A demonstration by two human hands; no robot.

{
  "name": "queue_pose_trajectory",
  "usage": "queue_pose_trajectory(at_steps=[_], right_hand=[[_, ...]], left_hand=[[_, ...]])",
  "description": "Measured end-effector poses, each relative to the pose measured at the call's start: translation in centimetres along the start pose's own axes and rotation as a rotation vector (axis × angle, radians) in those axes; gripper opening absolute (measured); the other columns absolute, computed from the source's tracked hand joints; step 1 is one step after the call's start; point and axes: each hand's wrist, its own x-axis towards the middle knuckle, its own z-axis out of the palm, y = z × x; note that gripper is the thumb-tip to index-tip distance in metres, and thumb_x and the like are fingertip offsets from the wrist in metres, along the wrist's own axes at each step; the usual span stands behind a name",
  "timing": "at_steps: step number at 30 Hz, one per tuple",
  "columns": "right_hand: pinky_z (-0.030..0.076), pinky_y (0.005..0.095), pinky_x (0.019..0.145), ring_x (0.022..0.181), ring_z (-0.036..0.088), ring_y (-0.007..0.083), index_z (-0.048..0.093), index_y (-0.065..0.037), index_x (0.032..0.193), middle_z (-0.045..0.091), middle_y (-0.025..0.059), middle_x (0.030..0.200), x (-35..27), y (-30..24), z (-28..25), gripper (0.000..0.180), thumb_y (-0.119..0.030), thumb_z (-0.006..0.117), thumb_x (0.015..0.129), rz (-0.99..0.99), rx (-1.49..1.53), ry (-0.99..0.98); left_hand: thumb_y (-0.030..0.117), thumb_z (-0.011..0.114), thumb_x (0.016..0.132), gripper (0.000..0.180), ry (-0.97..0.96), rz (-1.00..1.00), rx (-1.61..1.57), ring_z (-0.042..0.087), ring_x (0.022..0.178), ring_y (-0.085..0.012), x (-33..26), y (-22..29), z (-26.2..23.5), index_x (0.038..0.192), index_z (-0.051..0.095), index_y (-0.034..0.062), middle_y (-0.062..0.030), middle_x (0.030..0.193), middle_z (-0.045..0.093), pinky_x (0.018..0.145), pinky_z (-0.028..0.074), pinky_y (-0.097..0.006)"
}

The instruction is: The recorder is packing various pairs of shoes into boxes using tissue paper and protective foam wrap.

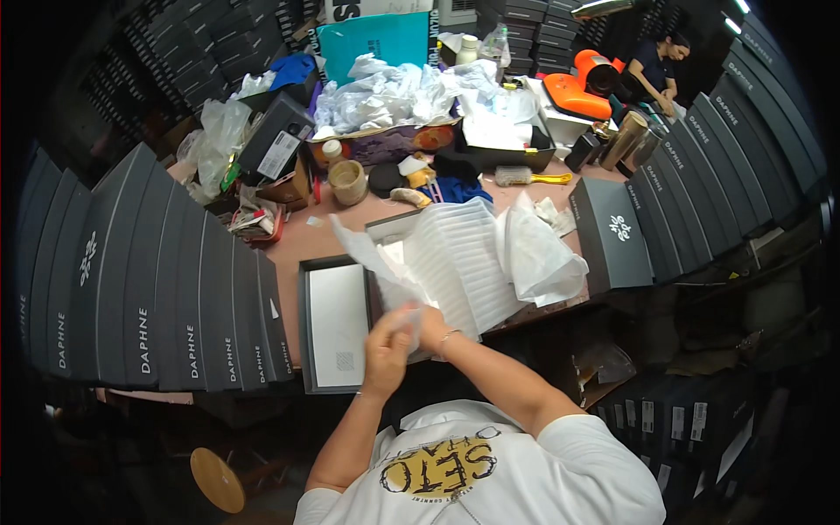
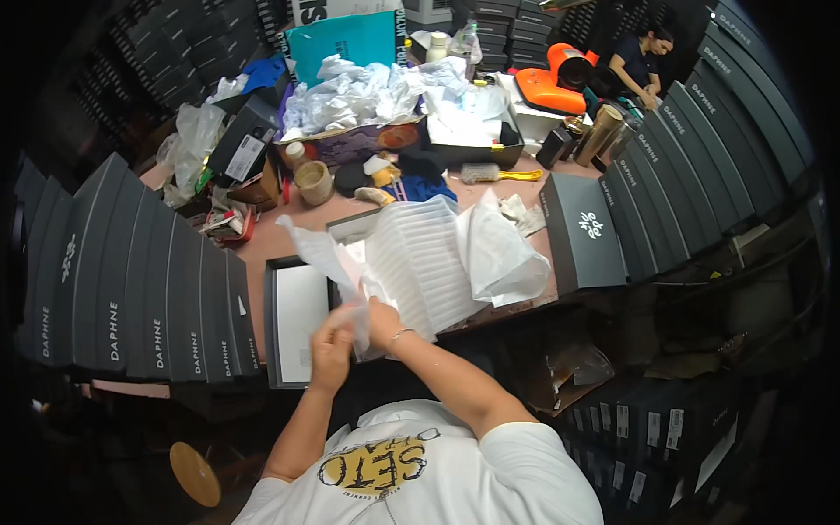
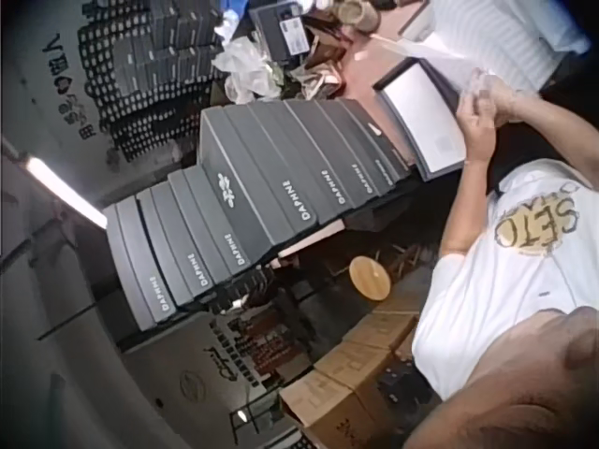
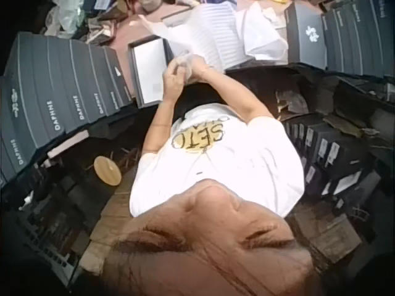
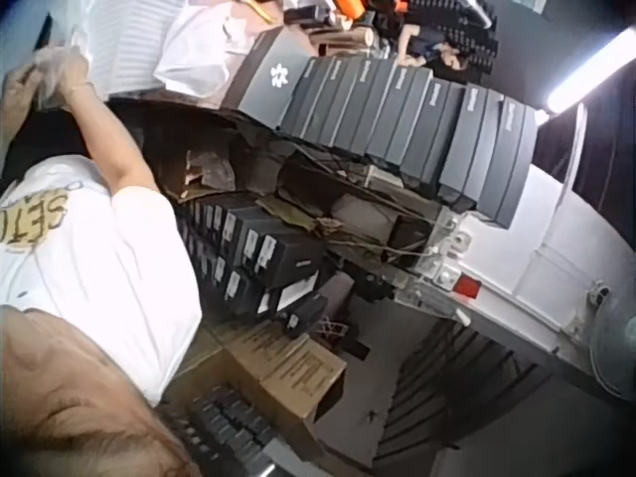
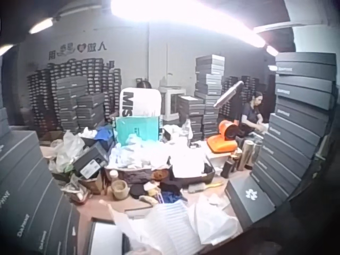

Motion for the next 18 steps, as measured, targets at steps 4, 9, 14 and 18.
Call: queue_pose_trajectory(at_steps=[4, 9, 14, 18], right_hand=[[0.048, 0.0413, 0.088, 0.106, 0.058, 0.0387, 0.046, -0.002, 0.131, 0.059, 0.0212, 0.115, -4.6, -0.4, -8.2, 0.050, -0.020, 0.060, 0.086, -0.256, 0.017, 0.191], [0.034, 0.0473, 0.103, 0.127, 0.038, 0.0419, 0.037, -0.011, 0.142, 0.035, 0.0244, 0.140, -13.6, 3.6, -23.1, 0.083, -0.011, 0.077, 0.070, 0.210, -0.324, 0.722], [0.048, 0.0426, 0.086, 0.102, 0.059, 0.0394, 0.050, -0.007, 0.128, 0.060, 0.0220, 0.111, -13.1, 13.9, -22.6, 0.054, 0.001, 0.061, 0.076, 0.367, -0.136, 0.581], [0.049, 0.0427, 0.082, 0.092, 0.063, 0.0379, 0.065, -0.001, 0.103, 0.065, 0.0213, 0.097, -11.8, 15.4, -23.8, 0.026, 0.000, 0.054, 0.079, 0.193, -0.103, 0.874]], left_hand=[[0.022, 0.050, 0.096, 0.043, -0.032, 0.162, 0.398, 0.051, 0.119, -0.0283, 0.4, -1.7, -0.6, 0.130, 0.050, -0.0040, -0.0196, 0.132, 0.051, 0.101, 0.038, -0.036], [0.027, 0.050, 0.093, 0.059, -0.132, 0.296, 0.882, 0.027, 0.139, -0.0362, 3.4, -3.6, -0.8, 0.137, 0.036, -0.0092, -0.0263, 0.143, 0.036, 0.113, 0.020, -0.050], [0.037, 0.062, 0.080, 0.063, -0.830, -0.092, 1.625, 0.041, 0.129, -0.0311, 11.2, -7.5, 4.4, 0.126, 0.051, -0.0040, -0.0223, 0.131, 0.050, 0.111, 0.020, -0.049], [0.037, 0.067, 0.072, 0.059, -0.904, -0.178, 1.717, 0.052, 0.117, -0.0259, 11.4, -8.2, 5.3, 0.118, 0.059, 0.0012, -0.0171, 0.119, 0.059, 0.106, 0.024, -0.046]])
